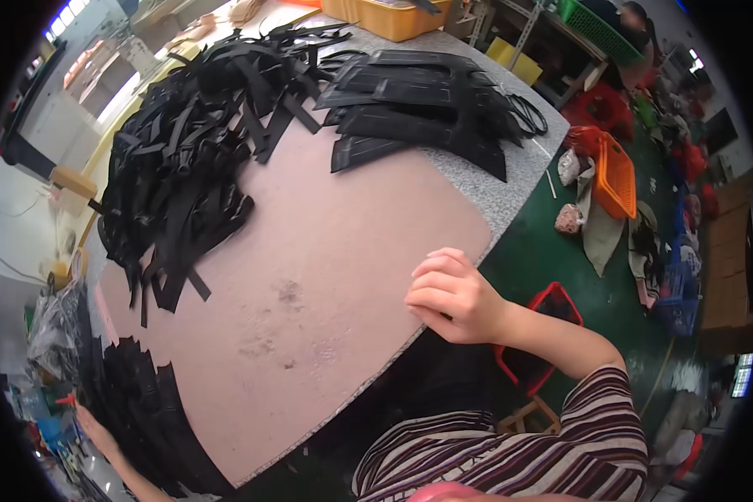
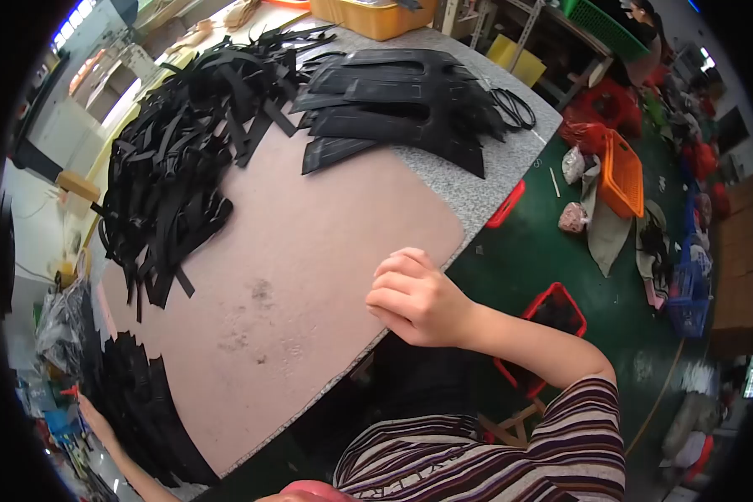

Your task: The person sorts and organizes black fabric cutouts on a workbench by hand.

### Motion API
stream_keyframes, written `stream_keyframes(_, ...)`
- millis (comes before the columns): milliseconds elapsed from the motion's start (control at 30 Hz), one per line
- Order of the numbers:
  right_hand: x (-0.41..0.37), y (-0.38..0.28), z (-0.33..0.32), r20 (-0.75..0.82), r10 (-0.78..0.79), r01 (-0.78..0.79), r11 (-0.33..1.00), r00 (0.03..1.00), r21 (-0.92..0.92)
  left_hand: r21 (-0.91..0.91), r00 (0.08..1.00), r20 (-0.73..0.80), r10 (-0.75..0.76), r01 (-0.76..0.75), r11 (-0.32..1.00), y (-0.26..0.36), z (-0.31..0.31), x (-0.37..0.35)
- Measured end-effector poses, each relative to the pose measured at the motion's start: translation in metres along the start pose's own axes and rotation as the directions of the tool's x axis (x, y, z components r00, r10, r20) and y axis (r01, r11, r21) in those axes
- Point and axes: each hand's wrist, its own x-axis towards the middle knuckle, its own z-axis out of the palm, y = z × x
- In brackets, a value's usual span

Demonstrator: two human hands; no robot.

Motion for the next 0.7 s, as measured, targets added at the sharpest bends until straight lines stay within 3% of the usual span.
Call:
stream_keyframes(33,0.003,0.01,-0.006,-0.013,0.009,-0.01,0.997,1.0,-0.076,0.198,0.992,-0.118,0.044,-0.02,0.98,0.001,-0.001,-0.009)
stream_keyframes(100,0.016,0.042,-0.022,-0.039,0.021,-0.029,0.976,0.999,-0.215,-0.067,0.957,-0.218,-0.193,0.182,0.981,0.1,-0.045,-0.004)
stream_keyframes(200,0.051,0.11,-0.061,-0.263,0.091,-0.195,0.894,0.96,-0.403,0.189,0.953,-0.301,-0.048,0.109,0.976,0.164,-0.067,-0.008)
stream_keyframes(233,0.067,0.13,-0.075,-0.327,0.094,-0.249,0.846,0.94,-0.472,0.171,0.956,-0.292,-0.022,0.075,0.982,0.187,-0.073,-0.008)
stream_keyframes(300,0.087,0.173,-0.094,-0.329,0.02,-0.236,0.737,0.944,-0.634,0.165,0.96,-0.279,0.007,0.041,0.985,0.232,-0.09,-0.01)
stream_keyframes(367,0.09,0.211,-0.101,-0.195,-0.03,-0.128,0.656,0.98,-0.744,0.237,0.969,-0.234,0.077,-0.02,0.971,0.272,-0.102,-0.015)
stream_keyframes(433,0.104,0.182,-0.113,-0.099,-0.042,-0.046,0.667,0.994,-0.743,0.386,0.984,-0.148,0.097,-0.033,0.922,0.315,-0.11,-0.025)
stream_keyframes(467,0.113,0.152,-0.116,-0.112,0.19,-0.22,0.807,0.975,-0.548,0.355,0.99,-0.108,0.09,-0.046,0.934,0.33,-0.115,-0.027)
stream_keyframes(500,0.121,0.118,-0.118,-0.059,0.416,-0.411,0.85,0.908,-0.33,0.318,0.994,-0.067,0.088,-0.062,0.946,0.345,-0.116,-0.026)
stream_keyframes(600,0.129,0.038,-0.117,0.121,0.291,-0.304,0.947,0.949,0.103,0.156,0.982,-0.098,0.161,-0.144,0.977,0.384,-0.108,-0.004)
stream_keyframes(633,0.134,0.02,-0.109,0.167,0.255,-0.294,0.911,0.952,0.288,0.054,0.977,-0.106,0.188,-0.183,0.982,0.398,-0.103,0.009)
stream_keyframes(700,0.149,0.004,-0.082,0.364,0.155,-0.314,0.844,0.919,0.435,-0.188,0.965,-0.133,0.228,-0.25,0.95,0.437,-0.088,0.036)
